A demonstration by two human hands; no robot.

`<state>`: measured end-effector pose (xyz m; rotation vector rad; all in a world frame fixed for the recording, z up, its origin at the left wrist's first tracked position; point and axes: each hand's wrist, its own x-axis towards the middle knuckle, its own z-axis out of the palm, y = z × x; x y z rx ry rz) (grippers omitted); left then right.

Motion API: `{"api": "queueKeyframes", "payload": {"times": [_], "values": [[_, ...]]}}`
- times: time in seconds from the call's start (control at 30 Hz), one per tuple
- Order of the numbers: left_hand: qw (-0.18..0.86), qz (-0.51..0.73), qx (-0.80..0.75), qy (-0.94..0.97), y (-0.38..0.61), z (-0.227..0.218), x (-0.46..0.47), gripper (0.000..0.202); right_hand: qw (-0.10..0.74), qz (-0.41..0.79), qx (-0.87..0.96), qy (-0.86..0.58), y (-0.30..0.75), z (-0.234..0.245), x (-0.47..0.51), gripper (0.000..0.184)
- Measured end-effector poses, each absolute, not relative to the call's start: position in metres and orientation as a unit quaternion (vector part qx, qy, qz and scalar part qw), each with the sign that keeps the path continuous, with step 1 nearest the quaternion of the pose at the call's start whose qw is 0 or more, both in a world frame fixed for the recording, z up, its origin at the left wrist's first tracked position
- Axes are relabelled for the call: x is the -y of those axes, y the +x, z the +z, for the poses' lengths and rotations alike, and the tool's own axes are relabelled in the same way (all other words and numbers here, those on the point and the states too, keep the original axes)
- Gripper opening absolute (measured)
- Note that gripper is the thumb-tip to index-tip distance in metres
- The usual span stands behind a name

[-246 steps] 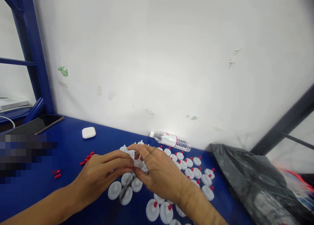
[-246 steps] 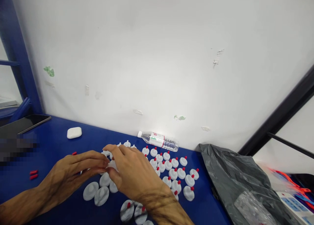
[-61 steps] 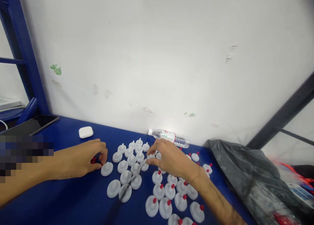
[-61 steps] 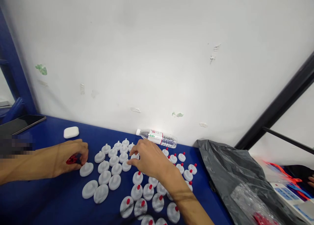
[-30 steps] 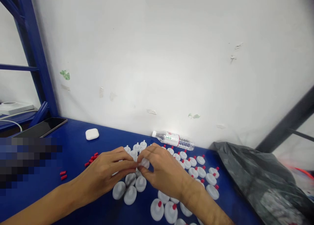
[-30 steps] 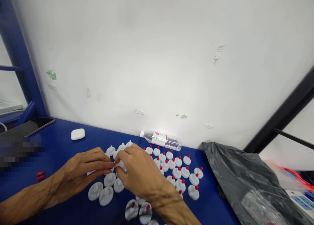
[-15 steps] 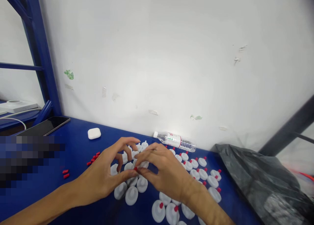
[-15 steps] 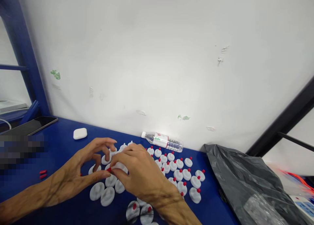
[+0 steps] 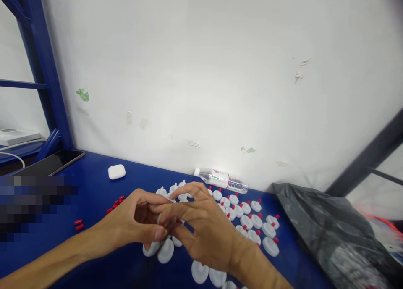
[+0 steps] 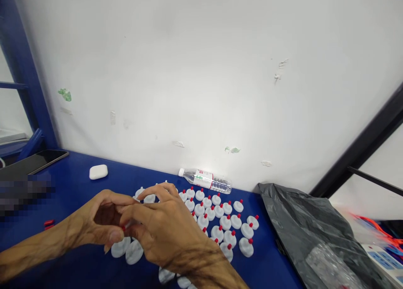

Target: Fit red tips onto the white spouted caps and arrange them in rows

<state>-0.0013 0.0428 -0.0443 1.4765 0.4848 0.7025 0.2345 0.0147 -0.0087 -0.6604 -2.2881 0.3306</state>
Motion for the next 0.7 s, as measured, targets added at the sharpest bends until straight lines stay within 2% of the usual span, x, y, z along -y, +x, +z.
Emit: {"api": "queueKeyframes", "payload": {"times": [0.17, 0.27, 0.4, 0.47, 0.57, 0.63, 0.7], "values": [[0.668, 0.318, -0.209, 0.639, -0.004, -0.051, -0.047, 0.047, 0.36, 0.091, 0.9, -0.227, 0.234, -0.009, -0.015, 0.041], [0.662, 0.32, -0.209, 0.645, -0.006, -0.056, -0.049, 0.05, 0.347, 0.078, 0.908, -0.22, 0.234, -0.01, -0.016, 0.042], [0.624, 0.34, -0.244, 0.66, -0.01, -0.051, -0.044, 0.062, 0.368, 0.102, 0.891, -0.246, 0.236, -0.007, -0.017, 0.033], [0.501, 0.352, -0.323, 0.721, -0.014, -0.042, -0.041, 0.065, 0.376, 0.113, 0.877, -0.277, 0.239, -0.002, -0.018, 0.028], [0.249, 0.332, -0.435, 0.799, -0.021, -0.027, -0.045, 0.05, 0.327, 0.098, 0.857, -0.385, 0.246, 0.008, -0.023, 0.019], [0.174, 0.314, -0.454, 0.816, -0.029, -0.023, -0.053, 0.033, 0.275, 0.086, 0.842, -0.455, 0.252, 0.012, -0.028, 0.013], [0.148, 0.296, -0.462, 0.823, -0.04, -0.026, -0.062, 0.02, 0.227, 0.088, 0.835, -0.494, 0.258, 0.014, -0.034, 0.01]]}}
